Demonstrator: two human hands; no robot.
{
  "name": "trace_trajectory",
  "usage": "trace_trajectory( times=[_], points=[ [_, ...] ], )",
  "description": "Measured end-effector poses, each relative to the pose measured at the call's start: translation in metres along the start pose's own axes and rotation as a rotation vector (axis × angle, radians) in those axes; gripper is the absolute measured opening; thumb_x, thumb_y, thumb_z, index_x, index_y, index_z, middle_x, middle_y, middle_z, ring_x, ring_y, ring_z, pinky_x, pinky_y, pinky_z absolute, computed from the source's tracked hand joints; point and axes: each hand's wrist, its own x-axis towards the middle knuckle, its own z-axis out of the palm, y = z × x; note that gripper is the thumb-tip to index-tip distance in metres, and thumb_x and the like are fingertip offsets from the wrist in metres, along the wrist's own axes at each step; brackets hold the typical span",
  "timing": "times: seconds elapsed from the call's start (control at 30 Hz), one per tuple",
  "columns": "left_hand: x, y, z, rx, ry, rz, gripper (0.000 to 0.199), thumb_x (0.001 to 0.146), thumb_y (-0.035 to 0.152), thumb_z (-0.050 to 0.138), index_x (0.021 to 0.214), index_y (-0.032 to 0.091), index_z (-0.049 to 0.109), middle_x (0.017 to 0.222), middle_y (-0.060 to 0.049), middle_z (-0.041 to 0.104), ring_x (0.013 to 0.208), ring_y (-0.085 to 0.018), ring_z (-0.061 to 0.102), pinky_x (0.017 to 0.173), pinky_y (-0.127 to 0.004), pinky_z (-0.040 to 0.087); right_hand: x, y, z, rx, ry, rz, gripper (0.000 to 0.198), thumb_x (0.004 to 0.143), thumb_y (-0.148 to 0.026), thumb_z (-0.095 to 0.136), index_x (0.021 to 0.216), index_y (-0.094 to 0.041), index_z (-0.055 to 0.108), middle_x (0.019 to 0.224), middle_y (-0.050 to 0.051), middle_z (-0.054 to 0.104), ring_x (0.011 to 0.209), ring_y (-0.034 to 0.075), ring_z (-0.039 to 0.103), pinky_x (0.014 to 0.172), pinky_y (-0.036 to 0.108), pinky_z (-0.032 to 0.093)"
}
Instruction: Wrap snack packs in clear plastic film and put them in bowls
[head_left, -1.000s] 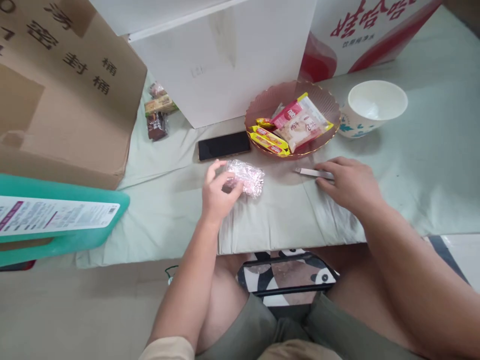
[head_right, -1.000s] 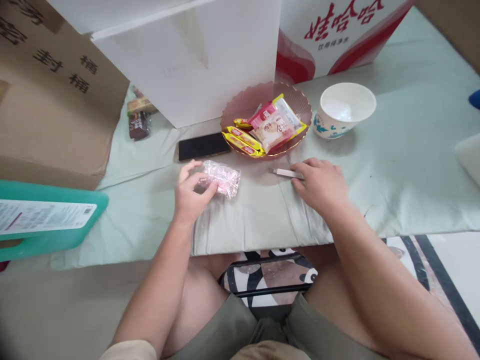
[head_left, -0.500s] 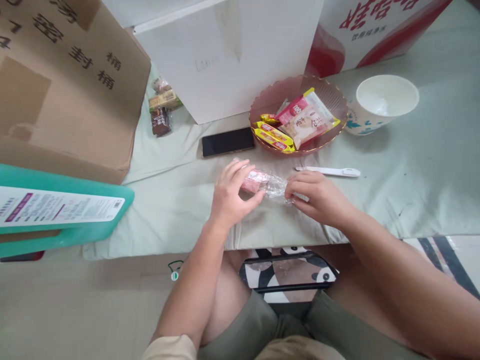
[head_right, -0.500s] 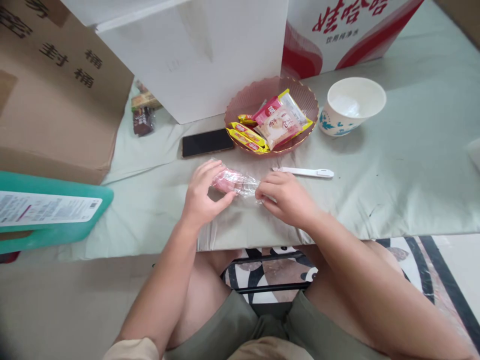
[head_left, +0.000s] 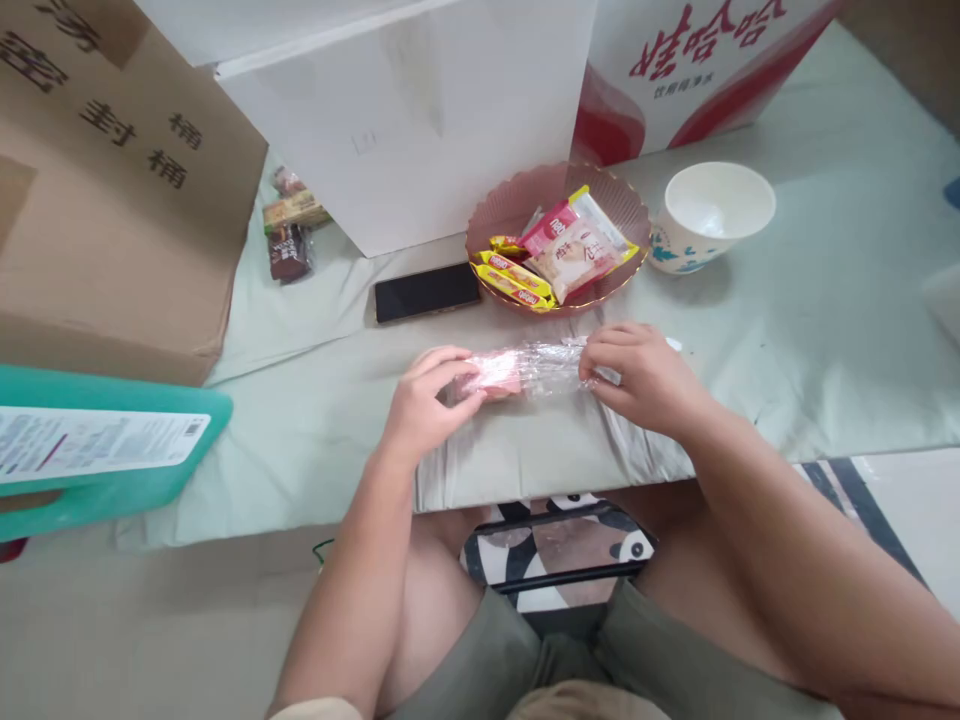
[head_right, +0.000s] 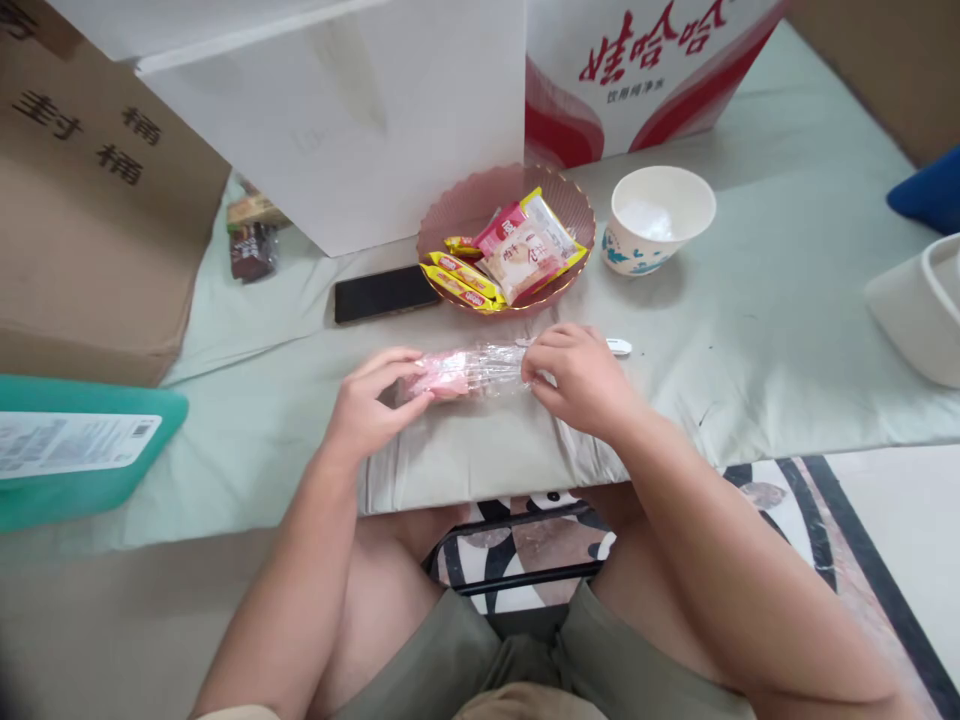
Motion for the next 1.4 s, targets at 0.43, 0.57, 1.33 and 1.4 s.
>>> trace_trajectory(
  times=[0.43, 0.57, 1.33, 1.4],
  points=[
    [0.003, -0.013, -0.005, -0.549, 0.27, -0.393, 0.028, 0.061, 0.036, 0.087, 0.068, 0.019, 0.066, 0.088, -0.007, 0.074, 0.088, -0.02, 0.07, 0.083, -0.033, 0.056, 0.0, 0.004, -0.002, -0.022, -0.08, -0.003, 0.011, 0.079, -0.016, 0.054, 0.075, -0.022, 0.061, 0.084, 0.006, 0.072, 0.092, 0.028, 0.064, 0.084, 0.041, 0.04],
    [0.004, -0.015, -0.018, -0.695, 0.471, -0.643, 0.025, 0.057, 0.02, 0.074, 0.072, 0.021, 0.055, 0.063, 0.002, 0.063, 0.059, -0.011, 0.059, 0.053, -0.02, 0.045, -0.001, 0.006, -0.009, -0.067, -0.184, 0.016, 0.013, 0.081, -0.019, 0.051, 0.076, -0.023, 0.063, 0.082, 0.006, 0.071, 0.091, 0.028, 0.064, 0.085, 0.041, 0.041],
    [-0.009, -0.014, -0.021, -0.371, 0.106, -0.664, 0.021, 0.079, 0.039, 0.072, 0.084, 0.021, 0.06, 0.058, 0.005, 0.052, 0.034, -0.006, 0.036, 0.035, -0.022, 0.027, 0.003, -0.009, -0.01, 0.095, 0.234, 0.103, 0.017, 0.092, -0.033, 0.062, 0.082, -0.027, 0.073, 0.074, 0.003, 0.071, 0.061, 0.018, 0.06, 0.058, 0.033, 0.045],
    [-0.011, -0.018, -0.024, -0.291, 0.14, -0.613, 0.024, 0.08, 0.043, 0.07, 0.087, 0.022, 0.061, 0.06, 0.004, 0.053, 0.039, -0.008, 0.042, 0.039, -0.022, 0.034, 0.002, -0.009, -0.013, 0.069, 0.341, 0.117, 0.016, 0.092, -0.032, 0.06, 0.082, -0.026, 0.072, 0.068, 0.002, 0.067, 0.059, 0.018, 0.058, 0.058, 0.034, 0.045]
  ],
)
